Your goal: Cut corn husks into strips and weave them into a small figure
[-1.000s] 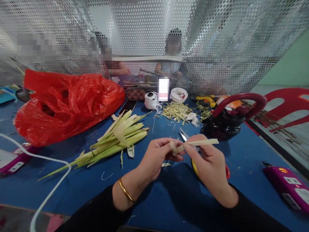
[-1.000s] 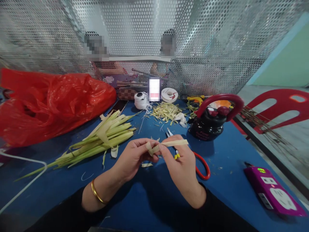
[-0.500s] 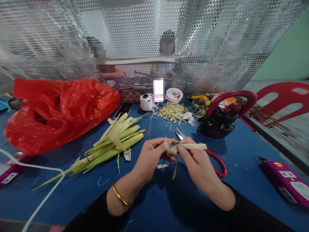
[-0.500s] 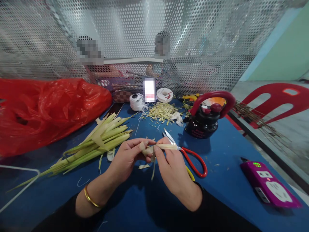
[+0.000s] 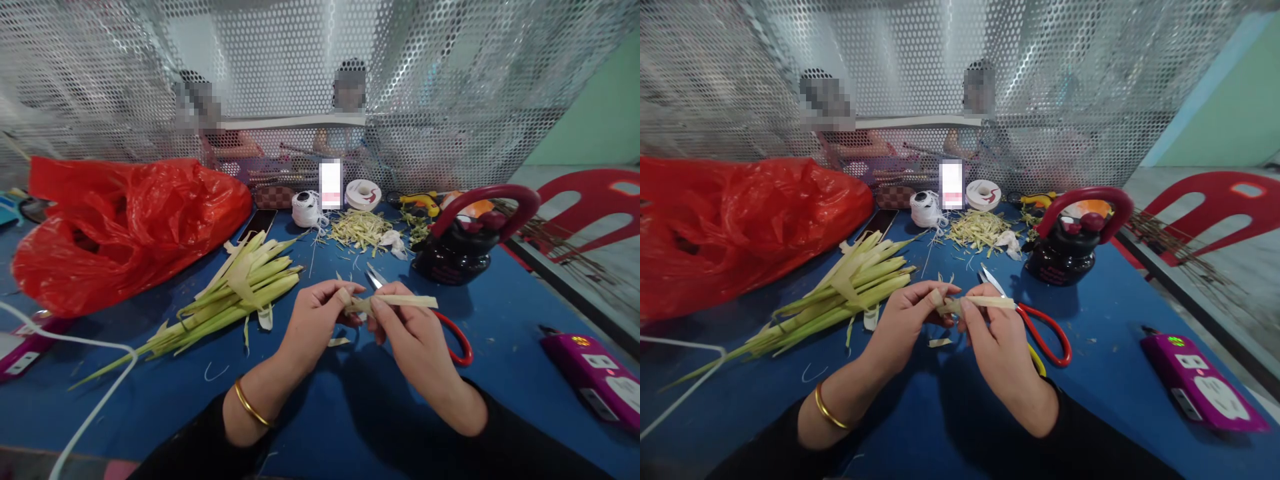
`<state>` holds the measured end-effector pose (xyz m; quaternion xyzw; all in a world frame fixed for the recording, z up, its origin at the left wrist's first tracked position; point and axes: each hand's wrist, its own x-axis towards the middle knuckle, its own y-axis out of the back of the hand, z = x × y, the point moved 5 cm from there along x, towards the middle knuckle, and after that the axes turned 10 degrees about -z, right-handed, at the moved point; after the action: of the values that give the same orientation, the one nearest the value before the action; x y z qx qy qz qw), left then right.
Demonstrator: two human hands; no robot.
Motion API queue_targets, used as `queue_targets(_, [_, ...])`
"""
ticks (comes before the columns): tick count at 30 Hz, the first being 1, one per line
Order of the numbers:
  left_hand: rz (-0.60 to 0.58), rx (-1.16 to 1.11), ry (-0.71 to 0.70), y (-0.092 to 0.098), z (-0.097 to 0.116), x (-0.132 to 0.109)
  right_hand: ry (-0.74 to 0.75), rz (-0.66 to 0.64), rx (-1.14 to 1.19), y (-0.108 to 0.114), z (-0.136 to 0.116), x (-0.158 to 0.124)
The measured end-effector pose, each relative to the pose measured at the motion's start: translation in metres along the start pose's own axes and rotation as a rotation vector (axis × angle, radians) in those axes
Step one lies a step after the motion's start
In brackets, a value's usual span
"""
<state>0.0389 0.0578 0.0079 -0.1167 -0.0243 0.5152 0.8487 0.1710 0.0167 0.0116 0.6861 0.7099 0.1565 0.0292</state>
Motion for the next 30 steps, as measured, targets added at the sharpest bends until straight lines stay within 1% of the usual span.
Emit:
queue_targets(3, [0.016,-0.03,-0.007,0.001,0.0,0.0,-0.034,-0.016,-0.008,-0.001,0.0,0.0])
queue_targets(7, [0.036,-0.143,0.02,0.001,-0.003,0.001,-0.196,-0.057,0.097,-0.003,0.007,0.002])
queue_targets(9, [0.034,-0.193,0.039,0.001,-0.005,0.001,-0.245,-0.053,0.149,-0.004,0.01,0.003])
queue_targets(15, [0.002,-0.29,0.095,-0.001,-0.008,0.001,-0.28,0.01,0.345,-0.005,0.01,0.003])
queue_targets(17, [-0.005,-0.298,0.097,-0.001,-0.008,0.001,-0.301,0.025,0.373,-0.006,0.011,0.002])
queue_targets(20, [-0.012,-0.29,0.109,-0.001,-0.009,0.0,-0.327,0.011,0.375,-0.008,0.014,0.002])
queue_targets(26, [-0.015,-0.326,0.118,-0.001,-0.01,0.001,-0.382,-0.072,0.465,-0.015,0.015,0.002])
queue_targets(30, [-0.011,-0.348,0.111,0.0,-0.011,0.001,-0.429,-0.084,0.512,-0.018,0.015,0.002])
